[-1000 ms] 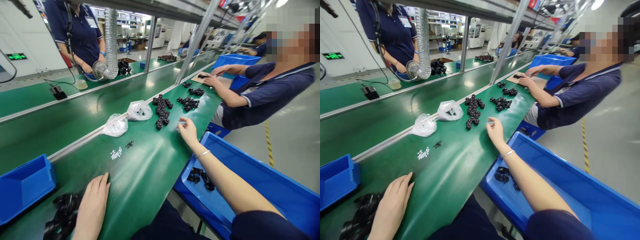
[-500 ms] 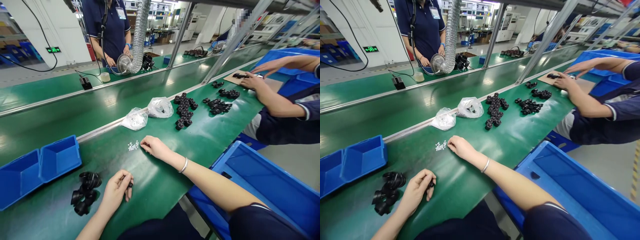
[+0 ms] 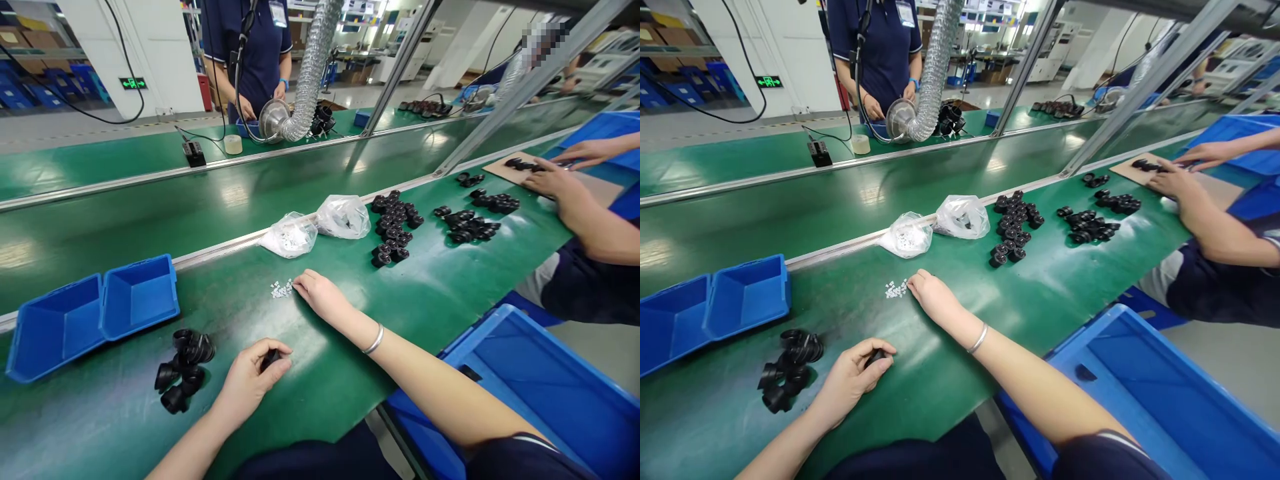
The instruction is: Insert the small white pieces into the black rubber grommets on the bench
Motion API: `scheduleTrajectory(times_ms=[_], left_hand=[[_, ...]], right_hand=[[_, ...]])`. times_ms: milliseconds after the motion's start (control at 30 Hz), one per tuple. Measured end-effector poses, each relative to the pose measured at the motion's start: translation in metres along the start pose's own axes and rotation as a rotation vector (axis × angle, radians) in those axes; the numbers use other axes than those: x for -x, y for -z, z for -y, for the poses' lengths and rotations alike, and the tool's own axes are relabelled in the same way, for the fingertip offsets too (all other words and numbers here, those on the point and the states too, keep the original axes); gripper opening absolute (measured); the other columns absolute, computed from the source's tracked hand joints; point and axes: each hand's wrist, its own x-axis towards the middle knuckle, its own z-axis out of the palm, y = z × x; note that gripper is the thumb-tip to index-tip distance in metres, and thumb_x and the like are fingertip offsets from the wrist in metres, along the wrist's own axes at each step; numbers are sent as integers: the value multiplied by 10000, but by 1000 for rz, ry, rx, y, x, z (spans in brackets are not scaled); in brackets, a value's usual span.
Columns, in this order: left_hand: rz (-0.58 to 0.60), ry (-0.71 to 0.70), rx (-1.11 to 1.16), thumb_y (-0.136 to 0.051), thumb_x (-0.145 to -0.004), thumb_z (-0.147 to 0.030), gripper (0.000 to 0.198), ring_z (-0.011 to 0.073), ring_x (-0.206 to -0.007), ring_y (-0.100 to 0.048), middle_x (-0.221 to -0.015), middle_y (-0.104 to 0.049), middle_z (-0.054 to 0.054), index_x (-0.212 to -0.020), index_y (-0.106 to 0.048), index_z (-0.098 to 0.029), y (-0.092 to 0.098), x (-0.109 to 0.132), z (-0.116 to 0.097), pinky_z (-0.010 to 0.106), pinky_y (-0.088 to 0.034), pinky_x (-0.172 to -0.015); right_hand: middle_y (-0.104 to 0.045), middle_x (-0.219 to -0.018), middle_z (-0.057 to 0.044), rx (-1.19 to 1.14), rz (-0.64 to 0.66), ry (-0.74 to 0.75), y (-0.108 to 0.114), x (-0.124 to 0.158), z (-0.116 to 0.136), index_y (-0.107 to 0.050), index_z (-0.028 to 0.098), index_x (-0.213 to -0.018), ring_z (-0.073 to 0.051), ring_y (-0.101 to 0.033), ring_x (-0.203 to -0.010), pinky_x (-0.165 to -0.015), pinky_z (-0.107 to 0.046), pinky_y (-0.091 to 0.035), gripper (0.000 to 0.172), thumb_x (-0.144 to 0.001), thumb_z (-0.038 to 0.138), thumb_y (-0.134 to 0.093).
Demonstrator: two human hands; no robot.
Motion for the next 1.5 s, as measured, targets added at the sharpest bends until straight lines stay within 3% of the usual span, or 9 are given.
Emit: scheduleTrajectory(times_ms=[133,267,367,533,667,833,1067,1367,1500], left_hand=[[45,65,50,-650,-843,-504,385,16,-366,-382,-726,-555,-33,-1018,-604,-165,-2,2,-3,199,-265,-404],[65,-15,153,-640,-856,-496,436,85,-614,-586,-1015,-605,59,-1148,-584,-177,-4,2,-8,239,-473,-569],[57,-23,237,-668,-848,-453,461,123,-704,-643,-1111,-605,89,-1204,-555,-183,-2,1,-8,290,-523,-673],[-40,-51,188,-764,-769,-343,376,83,-630,-573,-1026,-576,48,-1077,-629,-175,1,-3,2,253,-508,-601],[-112,-165,48,-707,-808,-271,330,164,-869,-622,-1116,-572,73,-1124,-634,-206,0,-3,10,277,-550,-728],[-136,-195,-101,-601,-865,-243,354,197,-1014,-630,-1206,-561,80,-1218,-587,-243,-3,2,6,337,-565,-871],[-178,-256,-364,-538,-898,-220,378,128,-706,-589,-1142,-605,79,-1275,-561,-231,0,4,0,304,-555,-748],[-169,-253,-429,-492,-920,-246,436,144,-723,-615,-1237,-587,121,-1355,-508,-214,0,4,4,335,-554,-780],[-173,-259,-477,-475,-920,-232,489,183,-861,-657,-1275,-600,120,-1409,-469,-244,1,4,6,364,-544,-882]], right_hand=[[-582,-872,-81,32,-9,8,-6,0,-1,-635,130,-910,-184,-585,-720,-708,-312,-511,164,-984,150,-490],[-600,-862,-83,0,-30,13,-3,-3,-3,-628,143,-881,-198,-611,-772,-737,-316,-526,151,-968,139,-505],[-614,-839,-70,-42,-55,7,11,1,2,-623,158,-866,-190,-626,-759,-732,-313,-536,145,-964,156,-517],[-585,-757,-1,-411,13,-56,39,27,36,-633,176,-853,-78,-524,-459,-521,-231,-483,180,-983,245,-529],[-597,-754,-4,-569,116,56,39,50,69,-660,186,-890,-104,-585,-587,-617,-231,-503,129,-968,201,-559],[-620,-862,-62,-467,77,229,18,62,82,-615,165,-939,-170,-608,-792,-714,-291,-527,124,-972,132,-501],[-595,-857,-66,-306,77,225,8,62,79,-577,165,-966,-179,-598,-766,-694,-316,-544,140,-989,132,-443],[-577,-820,-74,-74,47,263,6,62,84,-578,136,-950,-175,-580,-699,-630,-299,-542,196,-990,118,-387],[-573,-798,-71,26,47,287,4,61,88,-585,136,-917,-170,-570,-658,-594,-294,-530,216,-987,120,-382]])
